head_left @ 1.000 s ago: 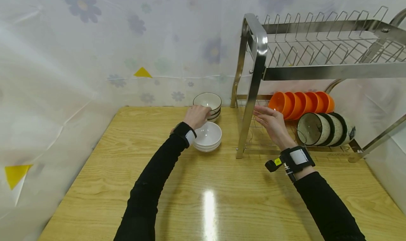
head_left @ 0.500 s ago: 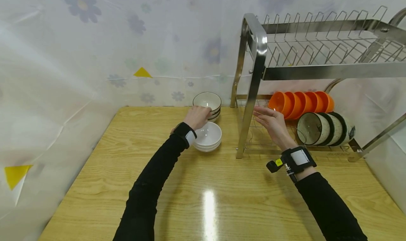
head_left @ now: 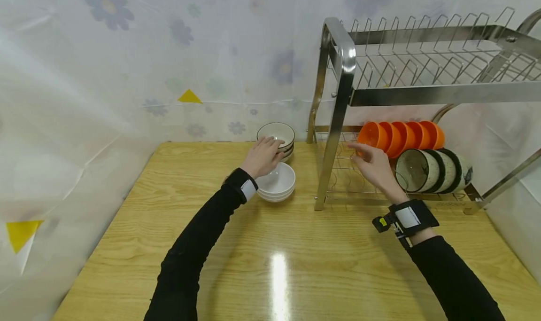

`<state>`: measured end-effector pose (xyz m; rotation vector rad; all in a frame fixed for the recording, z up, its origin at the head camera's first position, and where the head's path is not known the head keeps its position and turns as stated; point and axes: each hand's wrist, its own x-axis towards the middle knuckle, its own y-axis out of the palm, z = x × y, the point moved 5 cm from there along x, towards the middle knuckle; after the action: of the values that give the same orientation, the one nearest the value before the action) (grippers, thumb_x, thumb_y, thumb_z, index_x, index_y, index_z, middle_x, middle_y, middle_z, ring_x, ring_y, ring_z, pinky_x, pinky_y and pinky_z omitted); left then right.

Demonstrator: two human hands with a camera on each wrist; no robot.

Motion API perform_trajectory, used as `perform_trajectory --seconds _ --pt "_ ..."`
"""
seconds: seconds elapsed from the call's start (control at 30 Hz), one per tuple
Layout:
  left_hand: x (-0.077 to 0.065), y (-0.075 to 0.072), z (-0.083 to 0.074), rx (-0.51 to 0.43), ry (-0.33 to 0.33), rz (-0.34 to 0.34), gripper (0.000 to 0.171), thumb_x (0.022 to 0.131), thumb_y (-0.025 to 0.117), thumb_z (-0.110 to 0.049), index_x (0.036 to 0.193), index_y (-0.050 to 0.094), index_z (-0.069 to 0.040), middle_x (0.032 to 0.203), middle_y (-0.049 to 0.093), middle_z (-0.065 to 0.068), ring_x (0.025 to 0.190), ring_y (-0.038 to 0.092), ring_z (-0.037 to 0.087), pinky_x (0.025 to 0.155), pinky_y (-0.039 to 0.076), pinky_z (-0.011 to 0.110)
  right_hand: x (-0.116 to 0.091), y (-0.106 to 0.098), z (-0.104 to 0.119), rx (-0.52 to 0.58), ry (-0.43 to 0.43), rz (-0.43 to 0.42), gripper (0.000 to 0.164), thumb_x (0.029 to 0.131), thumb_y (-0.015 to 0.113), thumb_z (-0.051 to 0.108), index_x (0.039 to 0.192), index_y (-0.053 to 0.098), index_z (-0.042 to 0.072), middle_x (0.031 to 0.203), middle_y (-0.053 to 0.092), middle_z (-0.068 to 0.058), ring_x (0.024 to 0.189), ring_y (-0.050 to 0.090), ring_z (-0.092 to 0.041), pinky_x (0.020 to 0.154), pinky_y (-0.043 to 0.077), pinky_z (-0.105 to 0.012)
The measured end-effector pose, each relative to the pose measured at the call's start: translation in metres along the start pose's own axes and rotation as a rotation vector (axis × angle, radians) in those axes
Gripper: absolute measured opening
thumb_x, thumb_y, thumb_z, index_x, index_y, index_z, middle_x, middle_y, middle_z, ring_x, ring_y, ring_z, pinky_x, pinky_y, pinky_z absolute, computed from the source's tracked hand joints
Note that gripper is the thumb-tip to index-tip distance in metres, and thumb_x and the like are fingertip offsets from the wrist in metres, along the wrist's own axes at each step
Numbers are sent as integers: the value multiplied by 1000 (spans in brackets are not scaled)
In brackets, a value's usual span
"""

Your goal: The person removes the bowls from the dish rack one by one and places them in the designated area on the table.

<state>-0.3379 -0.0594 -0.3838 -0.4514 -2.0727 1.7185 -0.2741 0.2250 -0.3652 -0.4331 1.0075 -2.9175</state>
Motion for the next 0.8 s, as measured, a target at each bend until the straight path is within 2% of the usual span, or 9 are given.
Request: perform_trajectory --seconds 0.03,0.1,0.17,0.23,0.3,0.37,0.43,0.53,0.8 --pt "-1 -1 -1 -11 2 -3 45 108 46 -30 149 46 -11 153 51 11 151 36 29 131 17 42 -1 -2 0 -33 -28 -22 41 100 49 5 140 58 3 145 56 -24 125 56 -45 100 52 -58" --pt "-4 -2 -2 -27 7 -10 45 108 46 -29 149 46 -11 154 50 11 152 34 29 131 17 42 -2 -7 -2 -110 -86 -77 40 98 49 2 136 61 1 141 59 -25 103 63 -39 84 57 -44" --pt "-7 -3 -3 -40 14 -17 46 108 46 -29 150 45 -10 155 48 12 153 33 30 132 16 43 -4 -12 -5 -187 -135 -132 39 96 50 -2 133 63 -1 139 60 -26 76 60 -34 66 51 -32" --pt "-11 -3 -4 -53 19 -20 46 108 47 -29 151 44 -10 156 47 12 153 31 30 132 15 44 -5 -19 -8 -260 -172 -185 39 93 51 -5 130 64 -4 137 60 -27 68 53 -32 61 43 -32" --pt "-14 -4 -5 -59 22 -19 47 108 46 -29 151 43 -11 157 46 12 154 30 30 132 15 44 -7 -27 -12 -300 -185 -214 39 91 52 -7 128 64 -6 137 59 -29 73 55 -37 67 47 -42" --pt "-18 -5 -6 -70 26 -21 48 108 46 -29 152 42 -11 158 45 12 154 29 30 132 14 45 -8 -36 -15 -337 -183 -239 39 89 54 -9 127 63 -9 136 58 -31 96 59 -45 85 50 -56" --pt "-21 -6 -8 -80 33 -22 48 108 46 -29 152 42 -11 158 45 11 154 29 30 132 14 46 -9 -45 -20 -367 -171 -249 39 89 55 -9 127 61 -11 136 57 -34 116 54 -52 98 44 -68" --pt "-25 -7 -11 -85 56 -34 48 108 47 -29 151 43 -10 157 46 12 154 29 30 131 16 46 -10 -58 -28 -417 -166 -261 41 87 56 -11 127 59 -13 134 56 -36 121 50 -56 105 40 -70" --pt "-32 -10 -17 -111 99 -49 47 109 46 -27 151 44 -7 155 47 14 154 30 31 131 15 46 -16 -76 -48 -539 -135 -261 41 85 51 -8 124 58 -16 127 56 -40 115 49 -57 105 38 -71"
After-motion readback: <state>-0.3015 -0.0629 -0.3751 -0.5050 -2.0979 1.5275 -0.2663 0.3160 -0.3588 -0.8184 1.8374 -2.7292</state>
